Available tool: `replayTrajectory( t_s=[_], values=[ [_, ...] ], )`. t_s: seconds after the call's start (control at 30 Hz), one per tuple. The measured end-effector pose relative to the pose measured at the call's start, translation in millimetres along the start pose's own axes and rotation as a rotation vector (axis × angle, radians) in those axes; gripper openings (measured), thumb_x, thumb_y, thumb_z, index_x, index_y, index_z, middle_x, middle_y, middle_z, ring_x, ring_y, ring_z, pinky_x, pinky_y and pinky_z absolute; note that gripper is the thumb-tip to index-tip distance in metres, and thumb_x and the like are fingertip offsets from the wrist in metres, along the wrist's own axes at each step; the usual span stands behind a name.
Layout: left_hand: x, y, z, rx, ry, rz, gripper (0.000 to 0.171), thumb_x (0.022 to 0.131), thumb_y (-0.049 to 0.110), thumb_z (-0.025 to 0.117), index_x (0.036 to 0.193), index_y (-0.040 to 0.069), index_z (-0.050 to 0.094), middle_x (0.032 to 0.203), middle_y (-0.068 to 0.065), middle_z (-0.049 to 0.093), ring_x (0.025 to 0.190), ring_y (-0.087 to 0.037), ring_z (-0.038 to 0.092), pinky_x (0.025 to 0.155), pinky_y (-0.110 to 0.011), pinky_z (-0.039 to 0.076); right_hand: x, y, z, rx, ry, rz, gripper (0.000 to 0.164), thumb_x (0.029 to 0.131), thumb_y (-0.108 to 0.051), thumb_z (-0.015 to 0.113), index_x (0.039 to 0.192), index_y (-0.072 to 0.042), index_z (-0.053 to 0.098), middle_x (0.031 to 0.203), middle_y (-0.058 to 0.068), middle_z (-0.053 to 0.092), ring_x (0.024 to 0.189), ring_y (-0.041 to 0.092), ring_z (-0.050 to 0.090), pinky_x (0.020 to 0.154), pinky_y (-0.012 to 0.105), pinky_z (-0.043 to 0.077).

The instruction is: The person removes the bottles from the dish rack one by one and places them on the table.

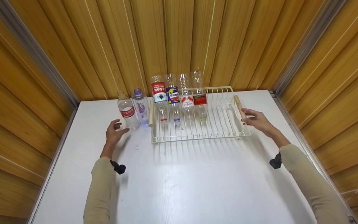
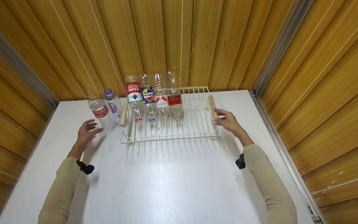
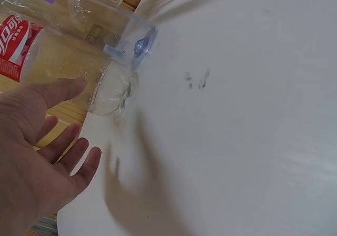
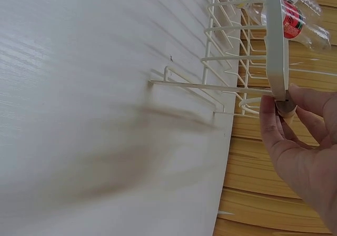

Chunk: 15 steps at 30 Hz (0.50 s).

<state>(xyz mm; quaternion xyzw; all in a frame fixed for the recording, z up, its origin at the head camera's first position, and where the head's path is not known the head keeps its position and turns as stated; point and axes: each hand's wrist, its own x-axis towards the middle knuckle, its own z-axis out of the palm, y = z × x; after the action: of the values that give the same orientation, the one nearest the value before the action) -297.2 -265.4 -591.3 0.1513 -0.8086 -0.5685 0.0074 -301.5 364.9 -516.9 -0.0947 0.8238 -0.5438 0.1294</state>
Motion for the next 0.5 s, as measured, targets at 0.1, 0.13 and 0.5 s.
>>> replayTrajectory(
  t_s=[0.1, 0.13, 0.5],
  values=[
    [-6.6, 1.7, -6.1, 0.013, -0.014, -0.023, 0.065, 0.094, 0.012, 0.072, 0.15, 0.001, 0.041, 0.148, -0.025, 0.049, 0.138, -0.038, 0.047, 0.113, -0.046, 0.043, 0, -1, 0, -0.005, 0.002, -0.013, 0.062, 0.102, -0.007, 0.061, 0.155, 0.008, 0.033, 0.145, 0.038, 0.043, 0.103, 0.005, 0.066, 0.086, 0.014, 0.055],
    [-8.8, 2.3, -7.7, 0.019, -0.022, -0.032, 0.062, 0.095, 0.014, 0.07, 0.149, 0.001, 0.043, 0.146, -0.025, 0.051, 0.135, -0.037, 0.049, 0.11, -0.045, 0.045, 0, -1, 0, -0.006, 0.001, -0.019, 0.062, 0.102, -0.007, 0.061, 0.155, 0.008, 0.033, 0.145, 0.038, 0.043, 0.103, 0.005, 0.066, 0.086, 0.013, 0.055],
    [-34.6, 12.6, -8.1, 0.065, -0.288, -0.009, 0.046, 0.101, 0.019, 0.063, 0.14, -0.002, 0.054, 0.126, -0.019, 0.065, 0.119, -0.037, 0.062, 0.101, -0.047, 0.053, 1, 1, 0, 0.023, 0.002, -0.005, 0.062, 0.101, -0.004, 0.061, 0.154, 0.009, 0.033, 0.144, 0.04, 0.042, 0.1, 0.003, 0.066, 0.083, 0.011, 0.055]
  ],
)
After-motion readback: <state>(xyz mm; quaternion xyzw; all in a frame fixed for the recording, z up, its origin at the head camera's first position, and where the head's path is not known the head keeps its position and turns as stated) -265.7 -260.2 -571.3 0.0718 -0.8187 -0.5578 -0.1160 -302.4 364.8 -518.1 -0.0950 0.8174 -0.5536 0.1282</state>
